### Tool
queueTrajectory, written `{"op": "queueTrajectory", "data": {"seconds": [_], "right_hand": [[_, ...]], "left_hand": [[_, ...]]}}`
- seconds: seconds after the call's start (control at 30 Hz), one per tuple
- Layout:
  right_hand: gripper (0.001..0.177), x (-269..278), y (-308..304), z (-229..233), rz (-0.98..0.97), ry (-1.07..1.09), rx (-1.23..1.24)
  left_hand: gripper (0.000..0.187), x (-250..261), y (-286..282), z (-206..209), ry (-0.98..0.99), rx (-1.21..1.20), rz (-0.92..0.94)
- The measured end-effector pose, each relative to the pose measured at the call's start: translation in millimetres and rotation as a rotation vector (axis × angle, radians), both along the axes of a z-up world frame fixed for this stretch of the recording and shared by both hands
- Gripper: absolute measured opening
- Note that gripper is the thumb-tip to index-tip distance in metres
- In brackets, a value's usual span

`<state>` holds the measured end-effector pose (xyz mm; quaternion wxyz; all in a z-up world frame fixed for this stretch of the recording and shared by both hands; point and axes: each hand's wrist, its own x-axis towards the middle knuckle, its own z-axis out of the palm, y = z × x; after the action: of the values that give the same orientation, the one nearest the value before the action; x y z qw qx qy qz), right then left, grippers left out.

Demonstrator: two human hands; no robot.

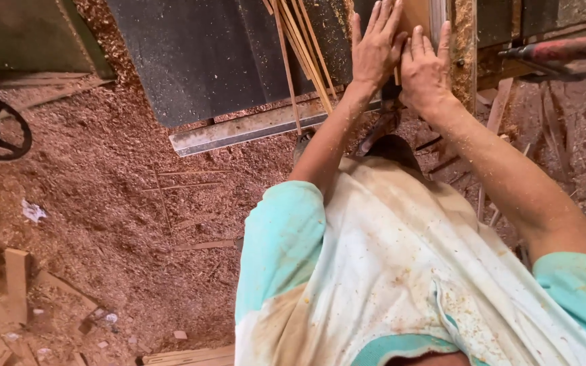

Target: Feeding thin wooden strips through a table saw to cut them to size in a workshop environment.

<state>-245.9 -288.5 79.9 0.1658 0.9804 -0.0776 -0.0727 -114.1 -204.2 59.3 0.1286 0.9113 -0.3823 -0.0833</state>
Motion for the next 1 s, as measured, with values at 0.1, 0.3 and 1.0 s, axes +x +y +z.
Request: {"op": "queueTrajectory", "data": {"seconds": [0.1, 0.3, 1.0], "right_hand": [[0.107, 13.0, -8.3, 6.8, 0.045, 0.004, -0.052], [0.064, 26.1, -15.9, 12.0, 0.046, -0.138, 0.041], [0.047, 94.2, -46.7, 12.0, -0.040, -0.074, 0.183]], "left_hand": [[0.061, 14.1, -7.2, 0.4, -0.004, -0.016, 0.004], [0.063, 36.1, -23.0, -20.6, -0.012, -0.045, -0.002], [0.054, 94.5, -71.9, -41.3, -0.007, -0.279, 0.056]]}}
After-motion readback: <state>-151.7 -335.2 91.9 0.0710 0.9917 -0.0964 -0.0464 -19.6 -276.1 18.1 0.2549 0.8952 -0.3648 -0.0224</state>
